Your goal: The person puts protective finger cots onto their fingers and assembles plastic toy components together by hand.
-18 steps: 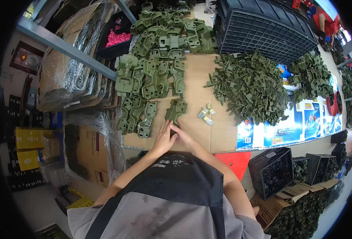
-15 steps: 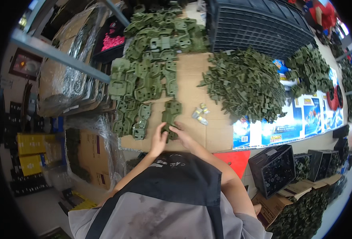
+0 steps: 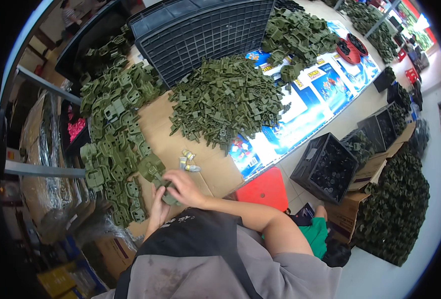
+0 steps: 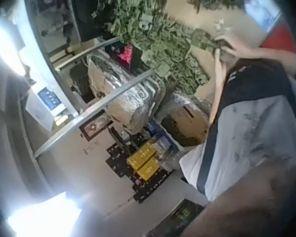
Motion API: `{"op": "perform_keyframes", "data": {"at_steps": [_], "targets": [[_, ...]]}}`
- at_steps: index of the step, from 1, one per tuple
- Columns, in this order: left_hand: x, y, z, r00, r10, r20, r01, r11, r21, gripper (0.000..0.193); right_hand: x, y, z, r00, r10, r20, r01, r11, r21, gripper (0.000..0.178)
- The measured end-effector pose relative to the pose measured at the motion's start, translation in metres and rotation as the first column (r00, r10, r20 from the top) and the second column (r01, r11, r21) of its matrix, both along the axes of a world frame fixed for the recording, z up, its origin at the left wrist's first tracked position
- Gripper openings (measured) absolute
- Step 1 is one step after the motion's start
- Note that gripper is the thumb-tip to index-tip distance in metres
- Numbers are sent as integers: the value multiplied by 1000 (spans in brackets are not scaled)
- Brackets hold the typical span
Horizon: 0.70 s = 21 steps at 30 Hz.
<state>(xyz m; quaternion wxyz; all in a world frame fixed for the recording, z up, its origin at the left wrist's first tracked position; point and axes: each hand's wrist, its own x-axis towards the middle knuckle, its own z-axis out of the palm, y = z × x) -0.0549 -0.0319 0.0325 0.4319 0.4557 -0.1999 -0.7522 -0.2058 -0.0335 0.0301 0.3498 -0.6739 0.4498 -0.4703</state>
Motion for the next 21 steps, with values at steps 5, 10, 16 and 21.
{"op": "perform_keyframes", "data": {"at_steps": [5,10,16,21], "targets": [[-7,0,2,969,-180,171,207,965,-158,72,-4,22,-33,870,-61,489,-252,798,547,52],[15,-1,-12,896,-116,428,201,966,-160,85,-23,13,-55,971,165,174,-236,777,583,46],[42,-10,-33,258,231,938,451,830,-329,91,-44,-13,-91,838,-313,-447,413,899,146,30],[10,-16,-7,315,264,912,649,641,-410,50,-50,-19,-86,860,-225,-457,367,896,249,23]]}}
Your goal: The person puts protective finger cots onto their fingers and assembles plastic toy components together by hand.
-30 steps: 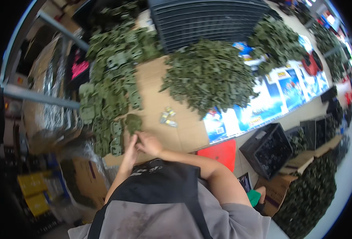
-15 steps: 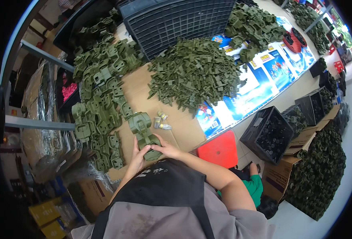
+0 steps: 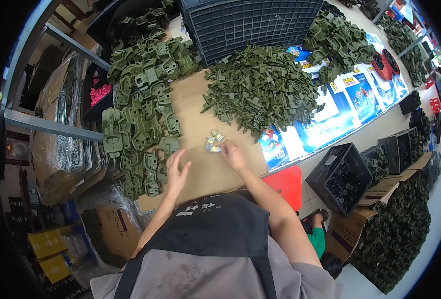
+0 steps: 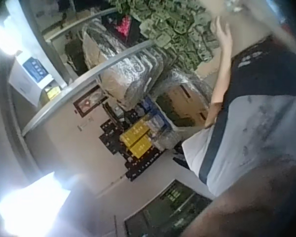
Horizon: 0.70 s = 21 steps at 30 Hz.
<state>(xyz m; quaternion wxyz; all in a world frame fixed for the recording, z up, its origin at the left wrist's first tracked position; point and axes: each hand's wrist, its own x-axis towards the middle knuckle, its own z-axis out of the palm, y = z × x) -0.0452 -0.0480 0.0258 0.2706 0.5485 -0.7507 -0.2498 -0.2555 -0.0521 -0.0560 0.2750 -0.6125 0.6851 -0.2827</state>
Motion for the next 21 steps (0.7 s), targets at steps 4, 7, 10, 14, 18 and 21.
{"op": "perform_keyframes", "data": {"at_steps": [4,7,10,14,18,21], "targets": [[-30,-7,-10,800,169,-575,172,854,490,30,-5,15,31,743,-19,669,-94,987,133,15],[-48,-11,-13,737,149,-659,261,837,481,27,-13,24,46,550,-47,834,-142,979,148,17],[-42,-20,-38,808,125,-576,206,855,475,30,-31,32,32,739,-35,672,-132,971,197,23],[-35,-40,-81,980,164,-114,-95,885,456,44,-40,36,0,909,-106,403,36,983,180,25],[-51,-52,-96,987,97,127,-102,994,30,45,-19,-4,29,998,63,-26,-68,921,-383,26],[-61,-63,-93,985,38,169,-67,984,168,36,-6,-39,20,991,129,-43,-136,941,-310,27]]}}
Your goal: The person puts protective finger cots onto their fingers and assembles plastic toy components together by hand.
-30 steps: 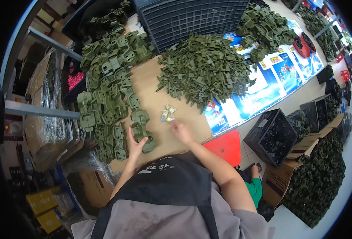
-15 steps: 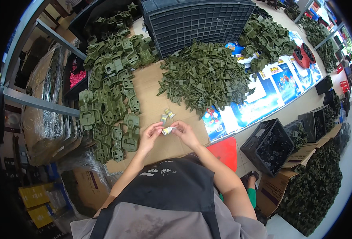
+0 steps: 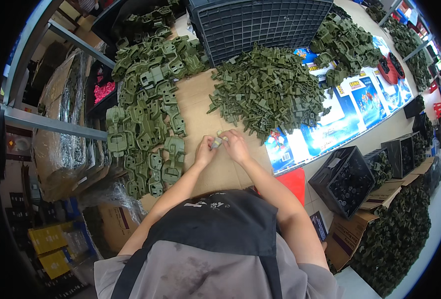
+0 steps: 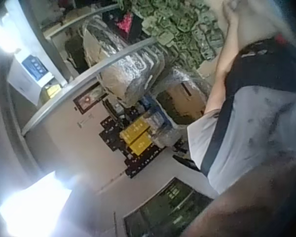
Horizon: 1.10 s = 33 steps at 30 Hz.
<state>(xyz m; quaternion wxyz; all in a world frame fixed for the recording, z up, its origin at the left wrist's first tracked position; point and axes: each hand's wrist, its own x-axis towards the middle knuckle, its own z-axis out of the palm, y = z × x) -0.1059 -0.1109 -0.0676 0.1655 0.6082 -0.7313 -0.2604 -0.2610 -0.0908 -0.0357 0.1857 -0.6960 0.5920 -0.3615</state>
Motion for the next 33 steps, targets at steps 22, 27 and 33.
{"op": "perform_keyframes", "data": {"at_steps": [22,27,33], "targets": [[6,47,81,893,31,-450,24,993,116,30,19,41,48,813,-174,556,-73,917,393,14],[-3,42,36,453,186,-872,193,934,300,21,18,36,49,564,-331,757,-158,856,492,7],[10,49,52,826,147,-544,22,956,292,14,24,43,42,727,-277,628,-118,851,512,4]]}}
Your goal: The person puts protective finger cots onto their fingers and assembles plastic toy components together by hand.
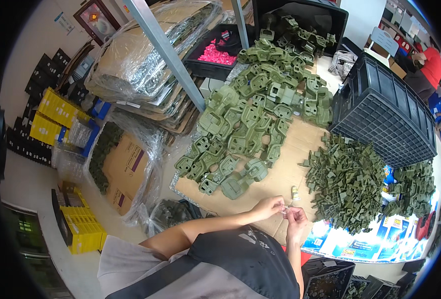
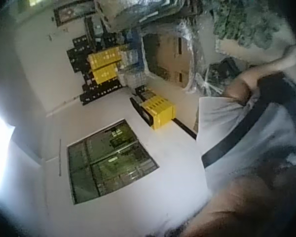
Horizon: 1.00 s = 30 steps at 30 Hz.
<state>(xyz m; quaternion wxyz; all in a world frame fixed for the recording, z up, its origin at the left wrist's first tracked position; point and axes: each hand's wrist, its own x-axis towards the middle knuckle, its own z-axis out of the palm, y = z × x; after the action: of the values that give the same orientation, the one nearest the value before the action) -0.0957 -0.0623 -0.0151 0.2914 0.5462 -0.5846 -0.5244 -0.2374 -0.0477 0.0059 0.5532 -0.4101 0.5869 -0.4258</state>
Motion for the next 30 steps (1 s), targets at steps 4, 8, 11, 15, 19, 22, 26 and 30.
{"op": "perform_keyframes", "data": {"at_steps": [4,8,11,15,19,22,26,30], "targets": [[-2,5,28,877,-75,474,229,934,-276,16,3,4,4,992,57,-109,-62,997,-47,5],[-15,0,-22,925,111,-364,-140,989,-55,26,10,7,31,828,70,-557,-254,931,-261,8],[-23,11,11,546,582,-602,-119,766,632,20,7,8,1,901,83,-426,-194,955,-224,12],[-9,4,-8,846,187,-499,-258,963,-77,17,24,2,29,920,36,-391,-165,938,-303,11],[-2,-18,44,967,20,253,105,878,-468,23,18,-5,39,825,-132,-549,-269,764,-587,17],[-3,-23,49,904,-16,427,238,848,-474,30,16,-2,43,778,-169,-605,-346,688,-638,18],[-15,-11,24,921,-48,-387,-32,980,-198,43,17,5,41,825,-202,-528,-266,685,-678,17],[-20,-5,30,502,351,-790,44,902,429,43,17,7,39,863,-95,-496,-239,789,-566,16]]}}
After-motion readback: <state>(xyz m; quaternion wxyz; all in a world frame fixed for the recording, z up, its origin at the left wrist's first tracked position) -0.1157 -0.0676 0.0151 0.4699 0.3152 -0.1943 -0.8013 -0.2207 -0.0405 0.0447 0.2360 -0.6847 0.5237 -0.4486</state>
